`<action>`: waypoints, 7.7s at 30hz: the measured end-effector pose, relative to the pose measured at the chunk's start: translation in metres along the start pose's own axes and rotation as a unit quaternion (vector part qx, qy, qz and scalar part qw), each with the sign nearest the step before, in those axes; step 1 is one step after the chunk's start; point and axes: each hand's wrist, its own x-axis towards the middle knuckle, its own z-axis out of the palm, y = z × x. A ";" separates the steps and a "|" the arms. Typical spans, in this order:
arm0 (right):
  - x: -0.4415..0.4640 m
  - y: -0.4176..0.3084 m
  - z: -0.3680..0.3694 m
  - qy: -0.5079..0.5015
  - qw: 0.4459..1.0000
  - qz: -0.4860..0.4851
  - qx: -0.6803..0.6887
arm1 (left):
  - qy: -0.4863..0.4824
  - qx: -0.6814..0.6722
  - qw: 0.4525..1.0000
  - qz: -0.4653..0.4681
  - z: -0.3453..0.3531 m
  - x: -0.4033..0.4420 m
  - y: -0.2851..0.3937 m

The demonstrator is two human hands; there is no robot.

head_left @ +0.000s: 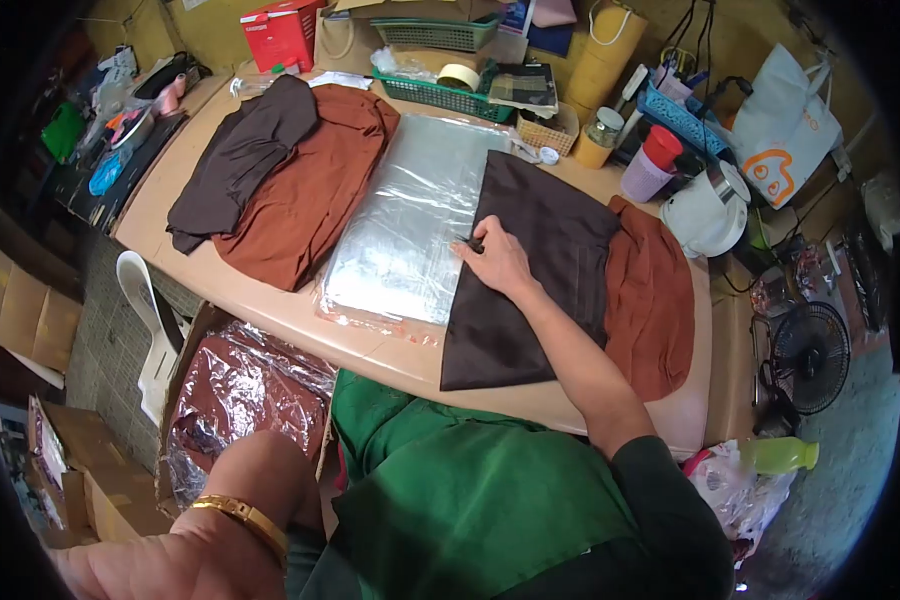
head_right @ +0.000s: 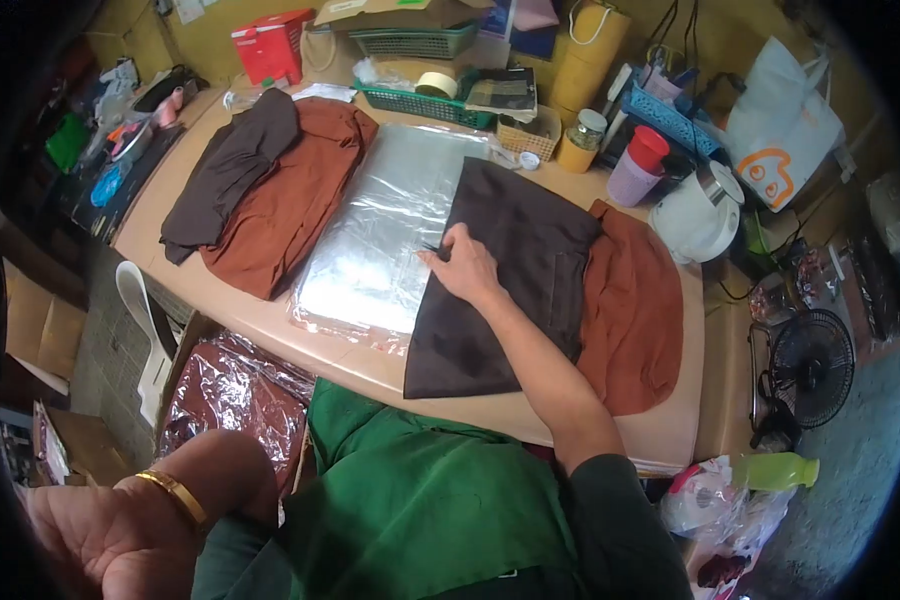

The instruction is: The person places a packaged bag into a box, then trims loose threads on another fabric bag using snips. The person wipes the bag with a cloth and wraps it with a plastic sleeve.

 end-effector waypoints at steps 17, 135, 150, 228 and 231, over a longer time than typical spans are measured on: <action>0.029 -0.036 -0.055 0.081 0.904 0.020 0.418 | -0.201 -0.236 0.664 -0.681 0.113 -0.260 0.007; -0.118 -0.039 -0.082 0.113 0.896 -0.261 0.342 | -0.354 0.025 0.842 -0.405 0.151 -0.223 -0.060; -0.081 -0.008 -0.051 0.009 0.975 -0.189 0.118 | -0.462 -0.187 0.862 -0.099 0.194 -0.138 0.033; -0.179 0.008 0.002 -0.213 0.957 -0.169 -0.098 | -0.453 -0.079 0.814 -0.354 0.202 -0.320 0.001; -0.181 0.003 -0.001 -0.135 0.965 -0.223 -0.043 | -0.375 -0.013 0.901 -0.219 0.231 -0.333 -0.023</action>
